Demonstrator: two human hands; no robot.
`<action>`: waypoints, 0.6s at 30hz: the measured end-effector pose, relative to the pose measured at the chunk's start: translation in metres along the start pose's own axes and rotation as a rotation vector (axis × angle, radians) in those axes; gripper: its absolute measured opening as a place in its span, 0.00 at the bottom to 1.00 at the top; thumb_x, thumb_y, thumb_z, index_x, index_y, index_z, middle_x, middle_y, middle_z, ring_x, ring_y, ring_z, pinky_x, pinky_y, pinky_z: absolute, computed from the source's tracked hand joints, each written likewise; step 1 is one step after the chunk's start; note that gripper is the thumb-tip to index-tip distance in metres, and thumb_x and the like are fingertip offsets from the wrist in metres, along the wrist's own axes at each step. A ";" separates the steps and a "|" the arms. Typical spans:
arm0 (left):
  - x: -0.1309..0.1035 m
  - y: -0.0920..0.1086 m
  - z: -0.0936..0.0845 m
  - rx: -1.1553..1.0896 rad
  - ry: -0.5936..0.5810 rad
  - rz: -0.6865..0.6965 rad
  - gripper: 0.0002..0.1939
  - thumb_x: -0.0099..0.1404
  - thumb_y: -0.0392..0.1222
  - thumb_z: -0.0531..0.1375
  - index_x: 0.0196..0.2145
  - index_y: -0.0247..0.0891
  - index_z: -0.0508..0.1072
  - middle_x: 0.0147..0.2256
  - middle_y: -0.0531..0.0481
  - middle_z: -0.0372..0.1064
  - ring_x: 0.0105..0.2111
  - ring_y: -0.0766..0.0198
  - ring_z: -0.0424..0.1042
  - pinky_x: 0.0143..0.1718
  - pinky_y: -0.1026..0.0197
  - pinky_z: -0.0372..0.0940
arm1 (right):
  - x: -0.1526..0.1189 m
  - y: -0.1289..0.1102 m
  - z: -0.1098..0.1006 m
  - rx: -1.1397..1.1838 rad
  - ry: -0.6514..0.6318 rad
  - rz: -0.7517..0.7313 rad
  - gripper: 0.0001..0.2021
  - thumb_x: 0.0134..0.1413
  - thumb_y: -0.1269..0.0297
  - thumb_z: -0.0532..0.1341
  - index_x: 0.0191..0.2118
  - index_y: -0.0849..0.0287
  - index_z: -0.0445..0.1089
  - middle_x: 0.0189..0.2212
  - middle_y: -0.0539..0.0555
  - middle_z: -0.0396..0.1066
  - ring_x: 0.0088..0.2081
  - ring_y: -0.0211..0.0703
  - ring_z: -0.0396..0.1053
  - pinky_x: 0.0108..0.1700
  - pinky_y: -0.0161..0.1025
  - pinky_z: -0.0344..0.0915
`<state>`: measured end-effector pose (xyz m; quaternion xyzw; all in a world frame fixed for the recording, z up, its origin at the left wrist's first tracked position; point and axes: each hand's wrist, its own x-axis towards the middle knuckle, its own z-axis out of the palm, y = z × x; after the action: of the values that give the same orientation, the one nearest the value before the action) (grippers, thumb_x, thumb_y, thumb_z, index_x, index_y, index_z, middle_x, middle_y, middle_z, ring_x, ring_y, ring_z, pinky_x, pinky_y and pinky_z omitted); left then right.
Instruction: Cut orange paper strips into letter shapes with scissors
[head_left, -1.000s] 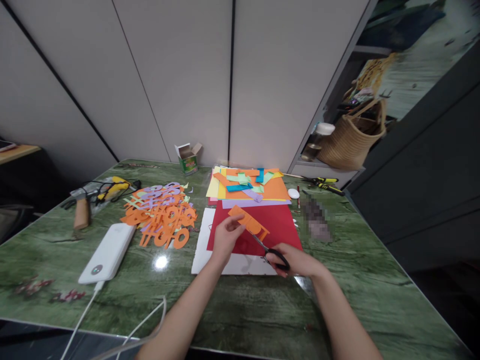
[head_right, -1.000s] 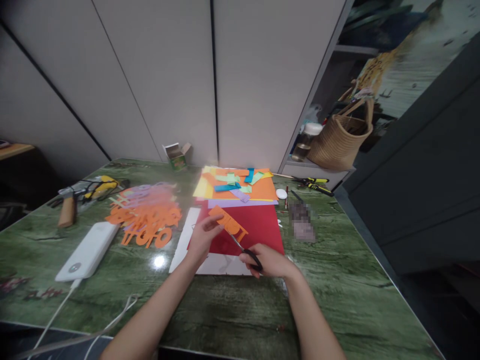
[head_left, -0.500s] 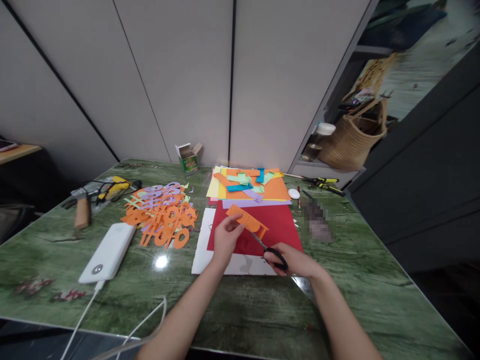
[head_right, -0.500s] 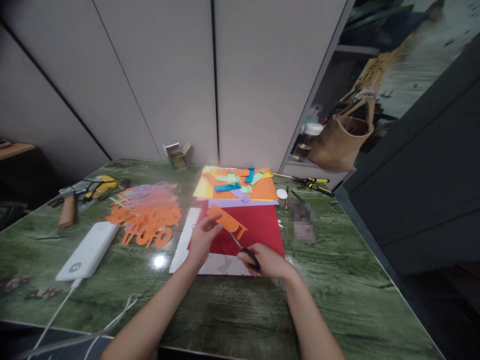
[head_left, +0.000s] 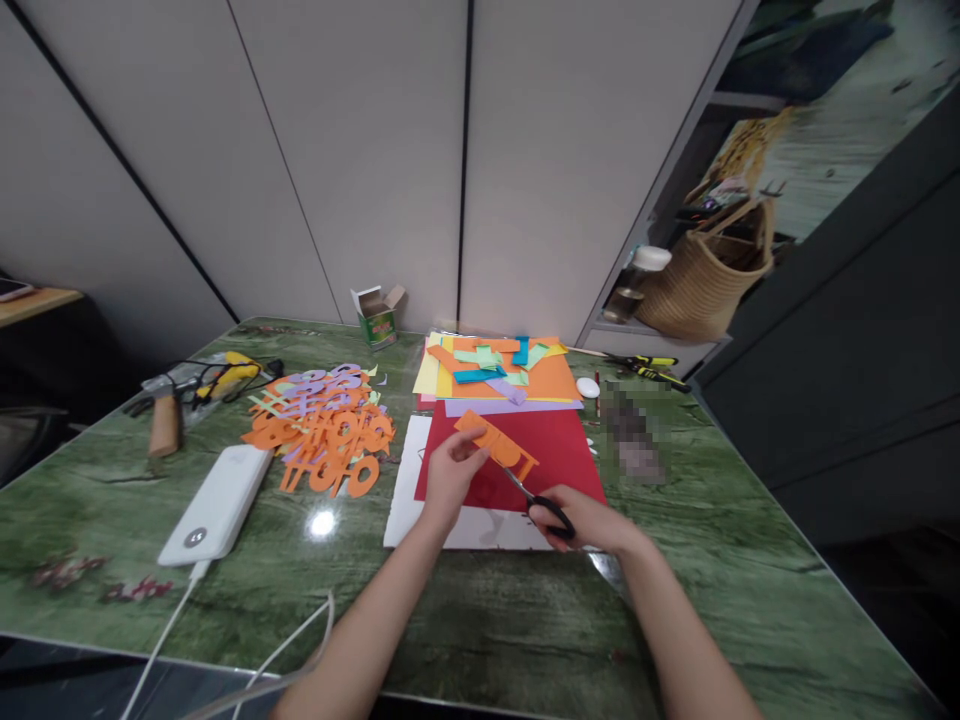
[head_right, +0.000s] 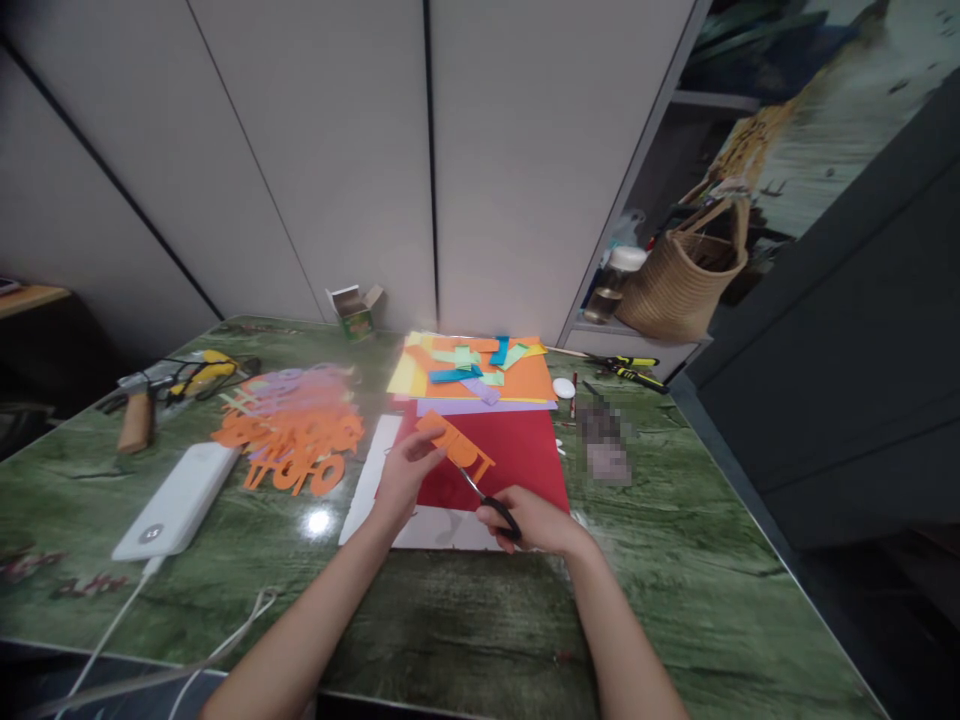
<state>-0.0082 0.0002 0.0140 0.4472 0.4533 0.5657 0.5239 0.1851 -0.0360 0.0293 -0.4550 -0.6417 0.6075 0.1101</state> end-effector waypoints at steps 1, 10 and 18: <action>0.000 0.001 0.000 0.005 -0.008 0.001 0.17 0.49 0.40 0.61 0.39 0.35 0.71 0.35 0.46 0.69 0.30 0.66 0.65 0.32 0.64 0.61 | 0.000 0.000 0.000 -0.006 -0.001 0.001 0.22 0.49 0.47 0.51 0.19 0.62 0.58 0.11 0.45 0.58 0.12 0.28 0.48 0.14 0.28 0.43; 0.001 -0.002 0.002 0.010 0.066 0.023 0.18 0.48 0.40 0.61 0.39 0.35 0.71 0.31 0.47 0.70 0.29 0.66 0.66 0.32 0.64 0.61 | 0.004 -0.003 0.005 0.029 0.013 -0.010 0.22 0.49 0.46 0.50 0.20 0.61 0.58 0.11 0.44 0.56 0.12 0.29 0.49 0.14 0.28 0.44; -0.003 -0.003 0.007 -0.041 0.153 0.055 0.17 0.48 0.40 0.61 0.38 0.35 0.71 0.35 0.45 0.70 0.31 0.65 0.67 0.34 0.63 0.61 | 0.007 -0.001 0.009 0.059 0.058 -0.008 0.21 0.49 0.46 0.51 0.20 0.61 0.58 0.10 0.44 0.56 0.12 0.29 0.48 0.13 0.28 0.43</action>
<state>-0.0010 -0.0020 0.0118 0.4039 0.4680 0.6215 0.4811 0.1738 -0.0368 0.0251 -0.4662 -0.6220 0.6123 0.1444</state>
